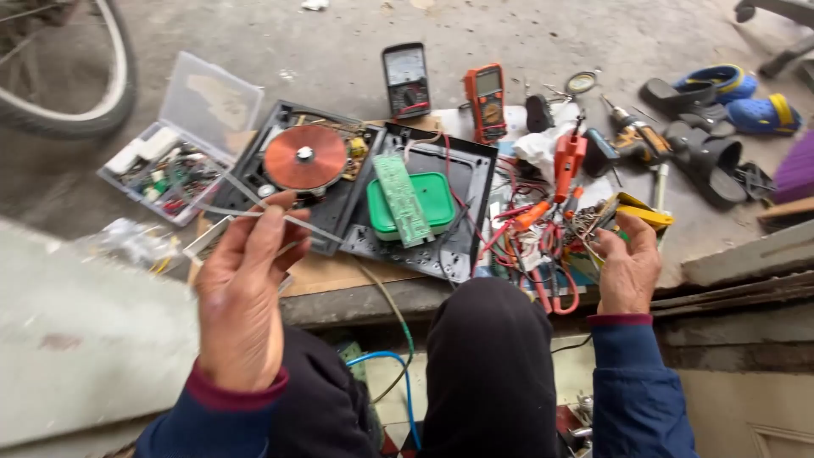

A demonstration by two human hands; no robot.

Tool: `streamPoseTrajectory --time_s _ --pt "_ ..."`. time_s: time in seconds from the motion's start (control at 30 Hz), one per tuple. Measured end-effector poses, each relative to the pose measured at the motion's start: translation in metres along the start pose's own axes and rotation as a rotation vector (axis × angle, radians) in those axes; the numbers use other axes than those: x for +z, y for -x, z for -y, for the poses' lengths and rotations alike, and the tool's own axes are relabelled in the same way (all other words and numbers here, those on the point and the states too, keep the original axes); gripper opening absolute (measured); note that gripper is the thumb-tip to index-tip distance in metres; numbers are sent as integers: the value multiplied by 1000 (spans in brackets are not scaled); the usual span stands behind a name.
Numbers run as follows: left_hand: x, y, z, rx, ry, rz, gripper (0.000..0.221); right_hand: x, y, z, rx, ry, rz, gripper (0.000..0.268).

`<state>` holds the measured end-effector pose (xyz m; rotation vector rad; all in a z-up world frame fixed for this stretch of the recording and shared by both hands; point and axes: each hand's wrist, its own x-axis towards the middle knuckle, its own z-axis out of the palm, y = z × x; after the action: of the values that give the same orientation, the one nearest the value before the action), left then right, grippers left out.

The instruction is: Soldering wires and components onto a circuit board of an induction cooker during a repair process.

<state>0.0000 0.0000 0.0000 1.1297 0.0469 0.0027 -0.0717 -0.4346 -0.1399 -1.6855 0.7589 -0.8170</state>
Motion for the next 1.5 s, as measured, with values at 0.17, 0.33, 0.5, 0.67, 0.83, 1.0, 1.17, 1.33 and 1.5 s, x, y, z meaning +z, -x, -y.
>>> streamPoseTrajectory --time_s 0.17,0.33,0.5,0.67,0.83,1.0,1.17,1.33,1.5 --pt "6 -19 14 -70 -29 -1 31 -9 -46 -55 8 17 -61 39" --pt "7 -43 27 -96 -34 -17 28 13 -90 -56 152 31 -30 33" --pt "-3 -61 42 -86 -142 -122 21 55 -162 -66 195 379 132 46" --pt "-31 -72 56 -12 -171 -212 14 82 -249 -152 256 855 267 55" --pt "-54 -73 54 37 -143 -324 13 95 -303 -240 325 1013 403 57" --pt "-55 -72 34 40 -147 -393 19 100 -314 -250 463 815 299 58" --pt "-46 -74 22 0 -166 -401 22 85 -334 -242 535 424 282 30" --pt "-43 -74 20 -3 -82 -292 27 67 -285 -169 526 31 303 16" --pt "-40 -67 21 -27 -44 -214 19 46 -199 -35 302 -163 143 49"
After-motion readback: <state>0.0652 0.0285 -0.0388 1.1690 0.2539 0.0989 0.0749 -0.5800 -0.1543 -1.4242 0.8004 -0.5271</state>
